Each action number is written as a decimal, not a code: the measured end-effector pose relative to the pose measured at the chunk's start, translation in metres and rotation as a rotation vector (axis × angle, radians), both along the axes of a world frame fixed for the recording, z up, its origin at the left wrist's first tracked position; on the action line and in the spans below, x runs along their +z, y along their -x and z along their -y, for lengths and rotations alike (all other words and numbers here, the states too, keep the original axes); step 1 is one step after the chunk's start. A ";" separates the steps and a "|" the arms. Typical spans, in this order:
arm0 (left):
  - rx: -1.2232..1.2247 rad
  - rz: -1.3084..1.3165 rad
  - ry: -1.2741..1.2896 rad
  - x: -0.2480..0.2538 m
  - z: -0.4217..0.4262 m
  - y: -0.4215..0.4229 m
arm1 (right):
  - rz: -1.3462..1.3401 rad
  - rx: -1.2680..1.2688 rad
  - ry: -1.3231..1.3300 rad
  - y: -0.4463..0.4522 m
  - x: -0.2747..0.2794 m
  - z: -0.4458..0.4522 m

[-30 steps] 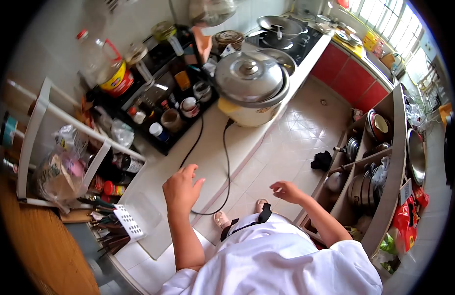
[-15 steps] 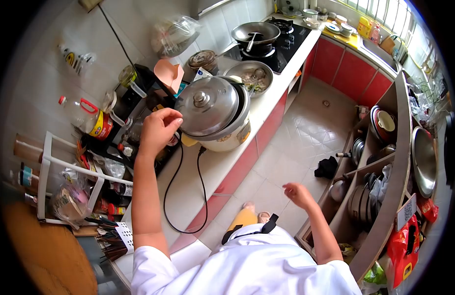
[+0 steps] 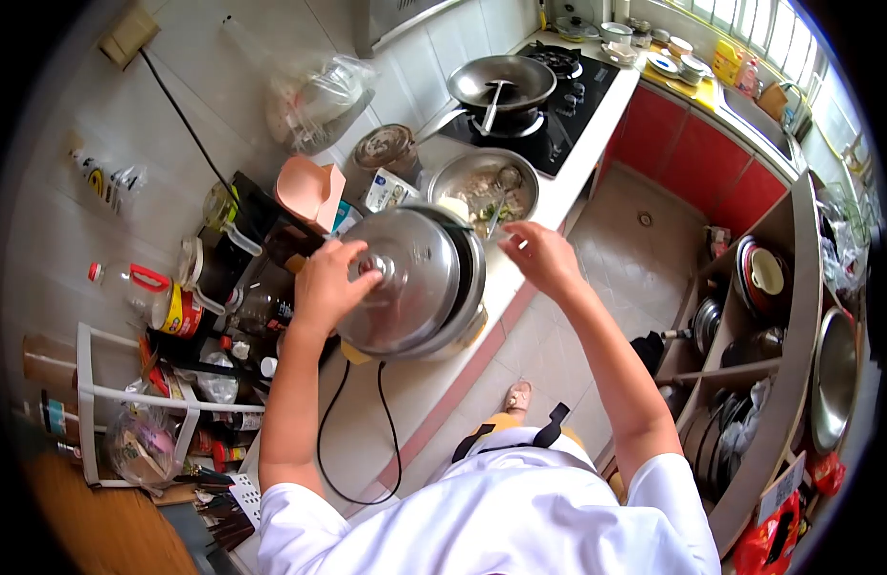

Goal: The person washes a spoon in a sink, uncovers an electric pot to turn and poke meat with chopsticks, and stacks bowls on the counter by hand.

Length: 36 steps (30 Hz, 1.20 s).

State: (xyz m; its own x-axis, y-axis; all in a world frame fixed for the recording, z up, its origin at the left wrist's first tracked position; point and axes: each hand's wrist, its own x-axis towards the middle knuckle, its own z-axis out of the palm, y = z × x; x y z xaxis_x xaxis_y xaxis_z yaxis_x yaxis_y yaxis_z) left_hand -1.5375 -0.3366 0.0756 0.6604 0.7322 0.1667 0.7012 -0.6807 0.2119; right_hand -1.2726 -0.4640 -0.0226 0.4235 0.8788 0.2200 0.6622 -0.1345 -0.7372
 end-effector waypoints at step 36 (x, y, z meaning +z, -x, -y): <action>0.548 0.520 0.410 0.066 0.024 0.025 | -0.154 0.332 -0.079 -0.075 -0.020 -0.039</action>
